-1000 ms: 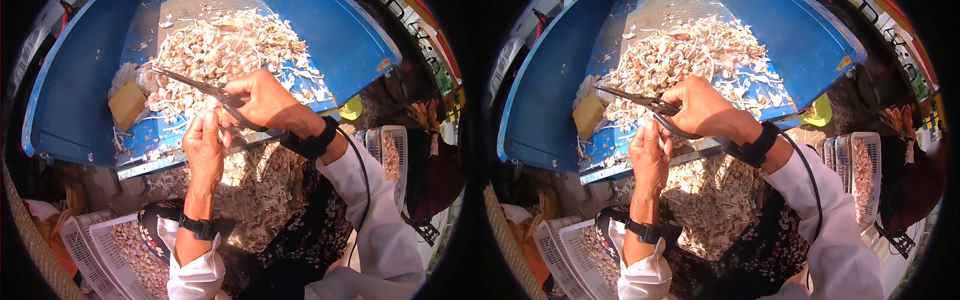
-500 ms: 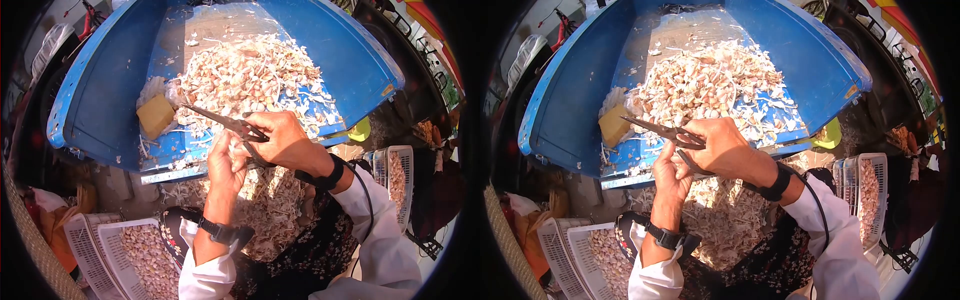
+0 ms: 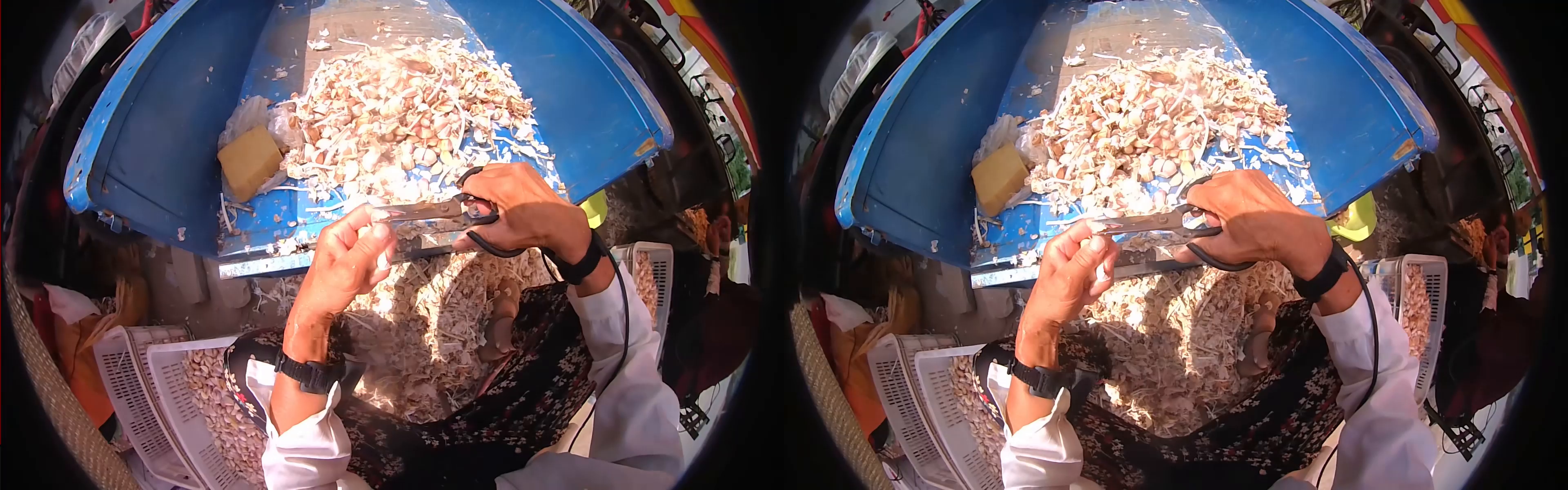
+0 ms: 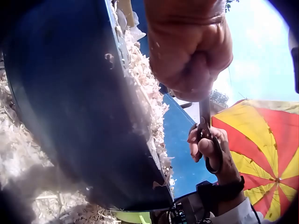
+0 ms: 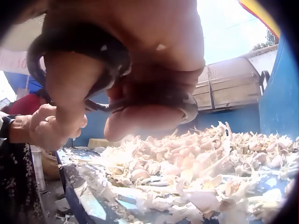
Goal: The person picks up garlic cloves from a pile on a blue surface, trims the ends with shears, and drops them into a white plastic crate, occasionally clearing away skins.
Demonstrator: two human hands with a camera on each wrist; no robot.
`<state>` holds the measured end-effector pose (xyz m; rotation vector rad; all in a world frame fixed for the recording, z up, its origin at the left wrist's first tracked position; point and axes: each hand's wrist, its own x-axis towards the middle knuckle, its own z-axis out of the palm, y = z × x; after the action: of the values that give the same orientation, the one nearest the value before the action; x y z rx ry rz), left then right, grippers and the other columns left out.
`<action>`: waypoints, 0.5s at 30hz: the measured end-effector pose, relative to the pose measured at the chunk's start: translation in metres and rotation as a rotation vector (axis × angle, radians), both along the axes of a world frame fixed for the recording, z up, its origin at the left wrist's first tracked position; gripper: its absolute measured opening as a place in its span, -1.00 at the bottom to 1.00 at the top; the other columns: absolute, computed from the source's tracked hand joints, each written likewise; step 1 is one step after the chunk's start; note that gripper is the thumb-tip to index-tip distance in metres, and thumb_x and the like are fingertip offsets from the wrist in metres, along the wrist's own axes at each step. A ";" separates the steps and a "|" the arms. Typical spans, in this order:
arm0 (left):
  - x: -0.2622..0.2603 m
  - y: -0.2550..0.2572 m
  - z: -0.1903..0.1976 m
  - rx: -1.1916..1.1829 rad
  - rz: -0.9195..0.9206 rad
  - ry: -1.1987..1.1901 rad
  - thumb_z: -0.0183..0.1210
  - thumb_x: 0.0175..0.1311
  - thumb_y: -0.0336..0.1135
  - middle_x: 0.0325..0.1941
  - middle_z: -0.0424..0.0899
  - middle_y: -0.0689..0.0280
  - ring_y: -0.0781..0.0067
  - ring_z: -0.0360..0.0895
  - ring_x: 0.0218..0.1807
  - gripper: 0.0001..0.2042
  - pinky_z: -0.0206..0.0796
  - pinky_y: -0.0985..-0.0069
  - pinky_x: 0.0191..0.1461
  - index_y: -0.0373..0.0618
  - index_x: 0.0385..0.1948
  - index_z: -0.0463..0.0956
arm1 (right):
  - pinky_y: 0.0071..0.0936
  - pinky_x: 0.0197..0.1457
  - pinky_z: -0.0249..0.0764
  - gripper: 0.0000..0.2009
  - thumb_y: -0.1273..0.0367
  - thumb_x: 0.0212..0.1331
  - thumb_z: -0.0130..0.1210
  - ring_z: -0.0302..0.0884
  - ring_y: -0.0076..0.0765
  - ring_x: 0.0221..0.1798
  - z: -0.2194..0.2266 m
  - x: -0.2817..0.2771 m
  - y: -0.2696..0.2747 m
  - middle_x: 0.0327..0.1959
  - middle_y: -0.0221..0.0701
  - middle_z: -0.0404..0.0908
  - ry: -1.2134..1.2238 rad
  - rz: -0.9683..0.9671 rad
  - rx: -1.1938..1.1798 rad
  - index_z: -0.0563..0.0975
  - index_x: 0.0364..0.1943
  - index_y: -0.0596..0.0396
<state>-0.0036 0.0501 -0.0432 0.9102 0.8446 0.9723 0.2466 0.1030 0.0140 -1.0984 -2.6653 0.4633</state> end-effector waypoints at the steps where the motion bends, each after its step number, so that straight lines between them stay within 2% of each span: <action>1: 0.000 -0.001 0.003 0.024 -0.043 0.072 0.07 0.32 -0.18 -0.54 0.42 0.45 0.75 0.22 -0.66 -0.76 -0.03 0.79 -0.67 -0.13 -0.14 0.46 | -0.25 -0.42 0.27 -0.51 0.06 -0.25 0.36 0.41 -0.06 -0.44 -0.001 0.001 -0.001 -0.62 -0.29 0.37 -0.002 -0.003 -0.002 0.30 -0.63 0.08; 3: 0.004 -0.005 0.008 0.027 -0.025 0.100 0.07 0.33 -0.17 -0.54 0.41 0.49 0.79 0.22 -0.63 -0.77 -0.02 0.80 -0.66 -0.09 -0.13 0.46 | -0.25 -0.48 0.26 -0.53 0.05 -0.17 0.33 0.41 -0.05 -0.52 -0.004 0.001 -0.003 -0.69 -0.30 0.34 -0.115 -0.025 0.075 0.32 -0.67 0.08; 5: 0.004 -0.007 0.014 0.032 0.019 0.214 0.03 0.37 -0.20 -0.58 0.36 0.54 0.81 0.17 -0.63 -0.82 -0.01 0.75 -0.59 -0.11 -0.31 0.42 | -0.24 -0.51 0.25 -0.53 0.04 -0.11 0.29 0.38 -0.03 -0.59 -0.012 0.001 -0.003 -0.73 -0.30 0.34 -0.090 -0.004 0.105 0.34 -0.68 0.09; 9: 0.003 -0.008 0.010 0.097 0.043 0.220 0.03 0.37 -0.25 -0.56 0.39 0.54 0.81 0.18 -0.62 -0.80 0.00 0.76 -0.60 -0.12 -0.13 0.48 | -0.21 -0.54 0.25 -0.53 0.05 -0.04 0.27 0.38 -0.01 -0.64 -0.021 -0.003 -0.008 -0.75 -0.23 0.34 -0.021 -0.015 0.094 0.33 -0.70 0.12; 11: 0.005 -0.008 0.009 0.079 0.037 0.168 0.03 0.37 -0.24 -0.55 0.40 0.53 0.80 0.20 -0.62 -0.80 0.00 0.77 -0.61 -0.12 -0.12 0.49 | -0.19 -0.48 0.35 -0.58 0.06 -0.06 0.27 0.43 0.08 -0.58 -0.021 -0.010 -0.010 -0.72 -0.14 0.42 0.039 -0.053 -0.093 0.46 -0.63 0.15; 12: 0.005 -0.008 0.010 0.061 0.030 0.120 0.04 0.37 -0.24 -0.55 0.42 0.52 0.80 0.21 -0.62 -0.79 0.00 0.78 -0.61 -0.12 -0.11 0.49 | -0.33 -0.51 0.32 -0.60 0.07 -0.04 0.28 0.42 -0.17 -0.63 -0.016 -0.015 -0.013 -0.74 -0.24 0.40 0.132 -0.155 -0.157 0.48 -0.60 0.15; 14: 0.009 -0.009 0.009 -0.001 0.024 0.095 0.04 0.37 -0.23 -0.54 0.43 0.50 0.79 0.23 -0.62 -0.77 -0.02 0.79 -0.63 -0.10 -0.05 0.48 | -0.49 -0.52 0.26 -0.64 0.12 -0.06 0.32 0.34 -0.49 -0.62 -0.007 -0.020 -0.014 -0.70 -0.42 0.40 0.329 -0.329 -0.391 0.51 -0.54 0.14; 15: 0.013 -0.009 0.007 -0.013 0.024 0.066 0.04 0.37 -0.23 -0.53 0.42 0.50 0.79 0.23 -0.62 -0.74 -0.01 0.79 -0.62 -0.09 0.00 0.46 | -0.61 -0.51 0.21 -0.69 0.20 -0.05 0.33 0.28 -0.67 -0.56 -0.014 -0.023 -0.014 -0.62 -0.55 0.42 0.549 -0.305 -0.505 0.51 -0.46 0.13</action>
<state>0.0091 0.0409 -0.0365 0.9270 0.9186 0.9603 0.2240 0.0892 -0.0005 -1.2462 -1.9093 1.2134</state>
